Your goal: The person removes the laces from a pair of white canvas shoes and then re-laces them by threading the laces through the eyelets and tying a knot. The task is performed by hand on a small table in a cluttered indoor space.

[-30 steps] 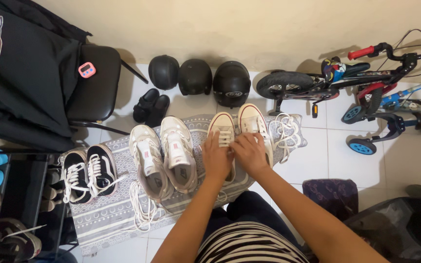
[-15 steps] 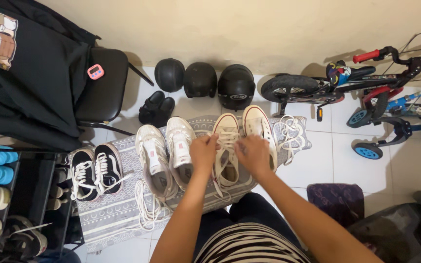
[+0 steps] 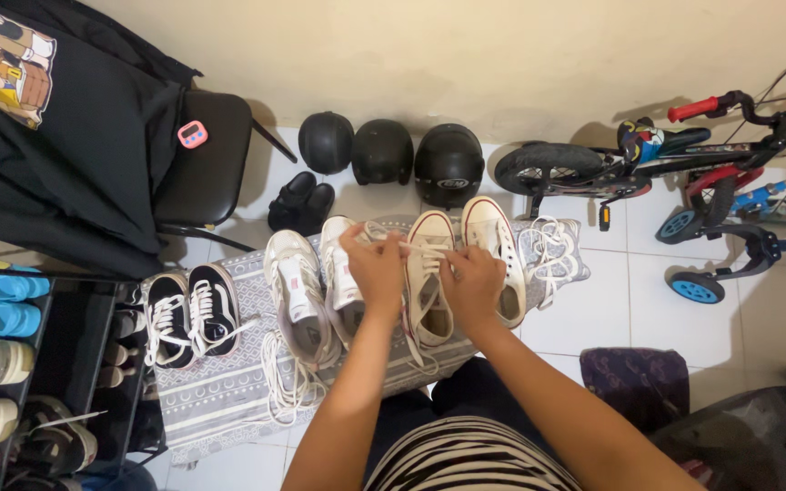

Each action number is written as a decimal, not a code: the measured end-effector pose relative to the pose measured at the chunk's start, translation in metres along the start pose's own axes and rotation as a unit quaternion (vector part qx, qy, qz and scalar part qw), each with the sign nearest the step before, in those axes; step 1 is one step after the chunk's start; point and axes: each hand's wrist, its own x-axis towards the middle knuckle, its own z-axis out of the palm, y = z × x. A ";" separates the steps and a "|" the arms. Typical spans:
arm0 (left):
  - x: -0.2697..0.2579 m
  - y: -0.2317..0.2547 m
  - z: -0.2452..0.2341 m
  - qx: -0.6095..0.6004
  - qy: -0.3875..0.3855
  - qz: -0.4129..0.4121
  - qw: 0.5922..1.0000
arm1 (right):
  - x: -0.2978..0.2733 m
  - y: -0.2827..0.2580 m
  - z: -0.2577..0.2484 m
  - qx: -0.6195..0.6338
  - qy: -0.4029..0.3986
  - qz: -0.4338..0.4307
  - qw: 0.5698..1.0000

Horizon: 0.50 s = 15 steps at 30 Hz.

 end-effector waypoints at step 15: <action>0.000 -0.037 -0.024 0.344 -0.174 0.221 0.896 | 0.036 -0.024 -0.023 0.062 0.050 0.021 0.997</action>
